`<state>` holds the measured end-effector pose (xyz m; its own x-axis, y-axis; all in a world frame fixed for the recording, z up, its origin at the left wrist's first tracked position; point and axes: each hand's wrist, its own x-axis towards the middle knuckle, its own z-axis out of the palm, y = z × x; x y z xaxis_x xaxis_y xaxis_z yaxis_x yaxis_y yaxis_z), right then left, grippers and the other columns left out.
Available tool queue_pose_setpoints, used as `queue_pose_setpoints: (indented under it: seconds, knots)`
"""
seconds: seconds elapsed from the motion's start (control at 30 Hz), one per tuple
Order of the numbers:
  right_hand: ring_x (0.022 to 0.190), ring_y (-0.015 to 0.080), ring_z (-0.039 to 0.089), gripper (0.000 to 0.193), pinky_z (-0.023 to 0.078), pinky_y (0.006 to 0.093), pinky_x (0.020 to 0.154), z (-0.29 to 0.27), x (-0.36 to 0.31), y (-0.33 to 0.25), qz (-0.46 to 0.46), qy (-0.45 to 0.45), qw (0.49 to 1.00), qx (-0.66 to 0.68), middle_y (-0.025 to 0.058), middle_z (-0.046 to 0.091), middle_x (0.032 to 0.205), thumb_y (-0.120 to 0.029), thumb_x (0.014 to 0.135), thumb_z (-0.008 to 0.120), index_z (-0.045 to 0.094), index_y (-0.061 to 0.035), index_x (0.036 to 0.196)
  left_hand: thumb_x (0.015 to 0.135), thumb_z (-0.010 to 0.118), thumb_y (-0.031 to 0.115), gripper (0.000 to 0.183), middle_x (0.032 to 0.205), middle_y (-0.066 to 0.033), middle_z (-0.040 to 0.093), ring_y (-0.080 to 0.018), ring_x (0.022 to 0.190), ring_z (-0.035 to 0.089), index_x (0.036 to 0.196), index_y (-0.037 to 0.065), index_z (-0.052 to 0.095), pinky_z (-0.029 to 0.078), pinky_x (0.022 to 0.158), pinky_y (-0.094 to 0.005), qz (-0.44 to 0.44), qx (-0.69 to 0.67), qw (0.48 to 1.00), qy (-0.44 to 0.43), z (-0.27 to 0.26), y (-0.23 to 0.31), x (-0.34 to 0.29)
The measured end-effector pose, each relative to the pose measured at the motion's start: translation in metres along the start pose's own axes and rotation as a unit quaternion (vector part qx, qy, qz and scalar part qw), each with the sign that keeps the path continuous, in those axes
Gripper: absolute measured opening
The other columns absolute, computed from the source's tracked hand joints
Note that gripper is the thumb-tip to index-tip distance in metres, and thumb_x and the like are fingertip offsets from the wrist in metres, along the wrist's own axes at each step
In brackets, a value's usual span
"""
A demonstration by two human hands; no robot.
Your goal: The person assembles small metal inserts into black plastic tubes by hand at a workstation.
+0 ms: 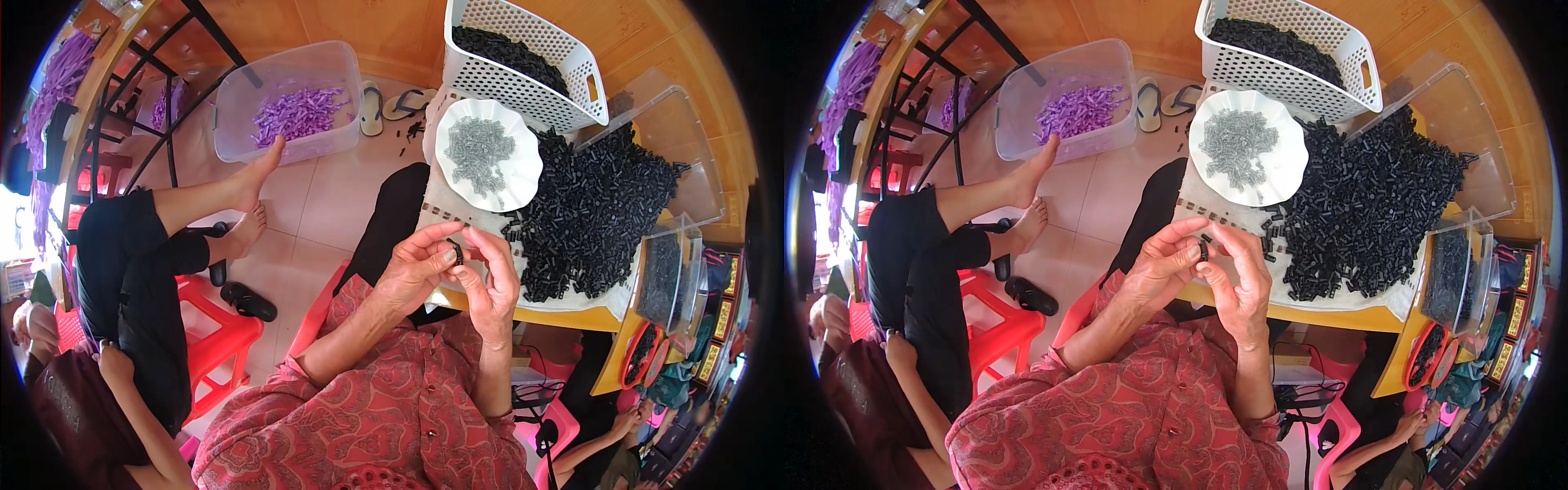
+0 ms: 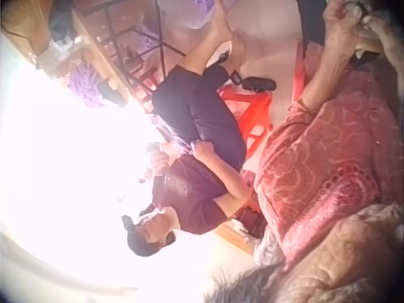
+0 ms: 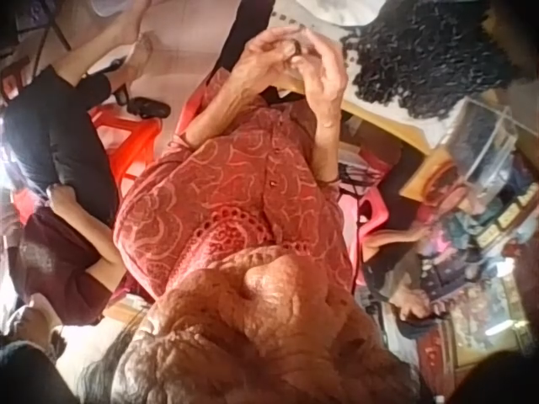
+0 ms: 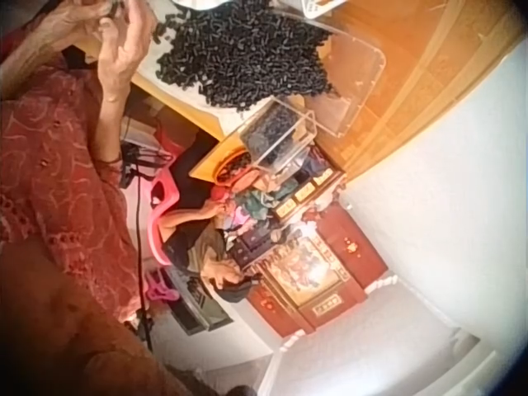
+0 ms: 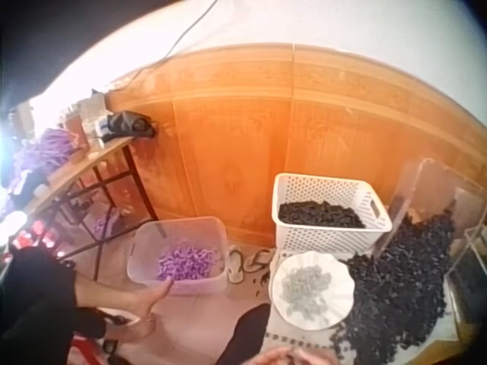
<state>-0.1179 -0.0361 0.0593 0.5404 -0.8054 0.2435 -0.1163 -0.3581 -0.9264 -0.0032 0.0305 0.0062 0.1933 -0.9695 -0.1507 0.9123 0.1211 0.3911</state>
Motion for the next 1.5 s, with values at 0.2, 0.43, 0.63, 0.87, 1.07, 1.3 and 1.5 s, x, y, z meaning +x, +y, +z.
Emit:
queue_pose_setpoints:
  seconds: [0.2, 0.43, 0.63, 0.87, 1.07, 1.3, 1.5]
  knots:
    - [0.084, 0.0162, 0.056, 0.034, 0.048, 0.0272, 0.076, -0.001, -0.007, 0.013, 0.007, -0.021, 1.000, 0.017, 0.0098, 0.062, 0.101, -0.004, 0.081, 0.070, 0.061, 0.0003, 0.113, 0.090, 0.060, 0.003, 0.038, 0.100, -0.0105, 0.066, -0.0151, 0.089, 0.063, 0.128, 0.003, 0.054, 0.053, 0.077, -0.0275, -0.004, -0.022, 0.999, 0.027, 0.005, 0.001, 0.000]
    - [0.084, 0.0134, 0.055, 0.030, 0.046, 0.0249, 0.076, 0.000, -0.010, 0.010, 0.037, 0.041, 0.992, 0.111, 0.0074, 0.060, 0.097, -0.001, 0.081, 0.070, 0.062, 0.0019, 0.110, 0.086, 0.066, 0.009, 0.047, 0.107, -0.0068, 0.065, -0.0157, 0.099, 0.061, 0.130, 0.000, 0.051, 0.050, 0.089, -0.0300, -0.007, 0.062, 0.998, -0.018, 0.000, -0.003, -0.002]
    - [0.085, 0.0125, 0.058, 0.027, 0.047, 0.0239, 0.075, 0.000, -0.012, 0.008, 0.038, 0.043, 0.989, 0.135, 0.0078, 0.061, 0.098, 0.002, 0.081, 0.070, 0.062, 0.0029, 0.108, 0.082, 0.071, 0.009, 0.052, 0.102, -0.0043, 0.065, -0.0113, 0.093, 0.061, 0.130, 0.003, 0.054, 0.050, 0.085, -0.0258, 0.028, 0.171, 0.985, -0.014, -0.002, -0.006, -0.006]
    - [0.088, 0.0129, 0.059, 0.023, 0.049, 0.0232, 0.077, 0.003, -0.016, 0.006, 0.074, 0.078, 0.971, 0.216, 0.0092, 0.060, 0.098, 0.007, 0.081, 0.068, 0.062, 0.0048, 0.103, 0.082, 0.072, 0.006, 0.046, 0.097, -0.0016, 0.066, -0.0075, 0.087, 0.060, 0.126, 0.006, 0.058, 0.050, 0.082, -0.0229, 0.035, 0.218, 0.975, 0.019, 0.002, -0.007, -0.009]
    - [0.088, 0.0131, 0.059, 0.021, 0.049, 0.0242, 0.078, 0.004, -0.017, 0.009, 0.094, 0.078, 0.963, 0.240, 0.0092, 0.060, 0.099, 0.009, 0.081, 0.067, 0.060, 0.0049, 0.101, 0.083, 0.070, 0.004, 0.045, 0.098, -0.0019, 0.067, -0.0083, 0.089, 0.061, 0.126, 0.005, 0.058, 0.051, 0.083, -0.0231, 0.051, 0.202, 0.978, 0.011, 0.001, -0.006, -0.010]
    - [0.088, 0.0132, 0.058, 0.026, 0.049, 0.0247, 0.080, 0.000, -0.018, 0.006, 0.112, 0.074, 0.953, 0.271, 0.0089, 0.060, 0.101, 0.010, 0.079, 0.068, 0.060, 0.0033, 0.103, 0.087, 0.065, 0.002, 0.043, 0.103, -0.0042, 0.066, -0.0089, 0.094, 0.060, 0.128, 0.003, 0.055, 0.049, 0.087, -0.0242, 0.043, 0.205, 0.978, -0.022, 0.006, -0.003, -0.009]
    - [0.087, 0.0131, 0.057, 0.036, 0.048, 0.0262, 0.081, -0.002, -0.017, 0.007, 0.046, 0.029, 0.985, 0.165, 0.0080, 0.061, 0.103, 0.010, 0.075, 0.071, 0.060, 0.0024, 0.108, 0.091, 0.059, 0.005, 0.038, 0.110, -0.0099, 0.065, -0.0186, 0.099, 0.063, 0.128, 0.001, 0.054, 0.050, 0.089, -0.0308, 0.014, 0.141, 0.990, -0.014, 0.009, 0.002, -0.005]
